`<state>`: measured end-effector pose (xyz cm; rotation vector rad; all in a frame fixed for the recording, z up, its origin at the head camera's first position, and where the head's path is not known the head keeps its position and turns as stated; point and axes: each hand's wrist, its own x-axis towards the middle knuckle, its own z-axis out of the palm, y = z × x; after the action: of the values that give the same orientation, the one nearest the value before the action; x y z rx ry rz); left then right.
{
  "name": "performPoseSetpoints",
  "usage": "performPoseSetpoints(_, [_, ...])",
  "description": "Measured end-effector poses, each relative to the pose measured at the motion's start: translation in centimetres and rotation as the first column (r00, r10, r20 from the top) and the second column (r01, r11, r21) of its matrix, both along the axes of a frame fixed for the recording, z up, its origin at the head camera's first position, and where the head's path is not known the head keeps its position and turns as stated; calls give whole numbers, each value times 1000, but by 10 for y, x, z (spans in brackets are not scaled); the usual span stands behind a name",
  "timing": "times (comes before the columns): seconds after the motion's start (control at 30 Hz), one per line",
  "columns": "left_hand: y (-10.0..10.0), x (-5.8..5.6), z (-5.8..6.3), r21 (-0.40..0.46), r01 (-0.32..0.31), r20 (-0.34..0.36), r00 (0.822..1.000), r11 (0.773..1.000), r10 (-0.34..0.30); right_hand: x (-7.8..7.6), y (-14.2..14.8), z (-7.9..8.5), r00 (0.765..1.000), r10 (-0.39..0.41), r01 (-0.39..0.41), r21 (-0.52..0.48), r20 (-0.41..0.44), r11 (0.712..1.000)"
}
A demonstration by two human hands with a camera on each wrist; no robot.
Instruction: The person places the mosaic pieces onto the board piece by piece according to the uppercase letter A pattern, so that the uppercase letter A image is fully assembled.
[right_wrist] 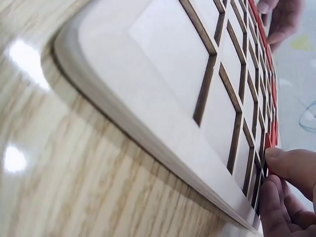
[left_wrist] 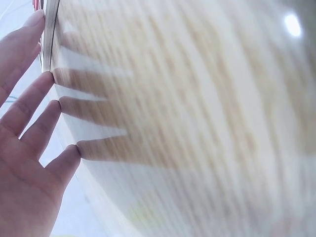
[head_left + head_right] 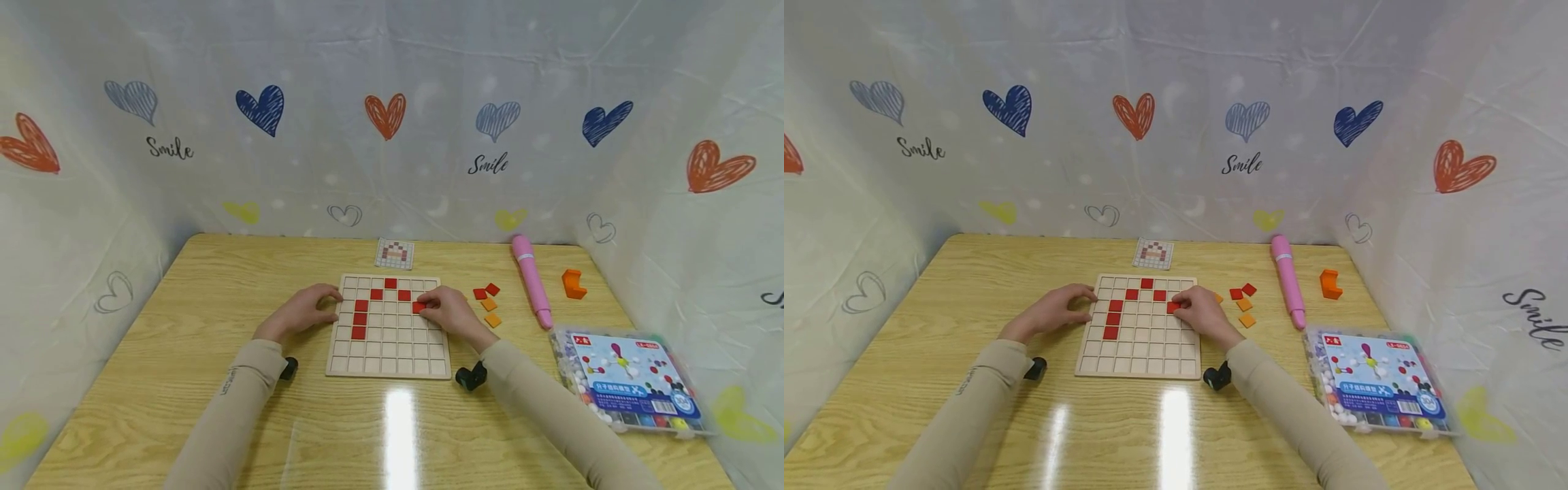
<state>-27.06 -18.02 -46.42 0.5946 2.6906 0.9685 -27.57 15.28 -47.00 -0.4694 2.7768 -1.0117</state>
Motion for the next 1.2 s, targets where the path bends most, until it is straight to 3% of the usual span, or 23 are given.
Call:
performPoseSetpoints(0.6, [2,1,1,-4,-8,5,1000,1000,8,-2,3,-1,999,46,-46,14,-27,999])
performPoseSetpoints(1.2, [2,1,1,-8,-11,5,1000,1000,11,-2,2,-4,1000,15,-15,-2,-21,1000])
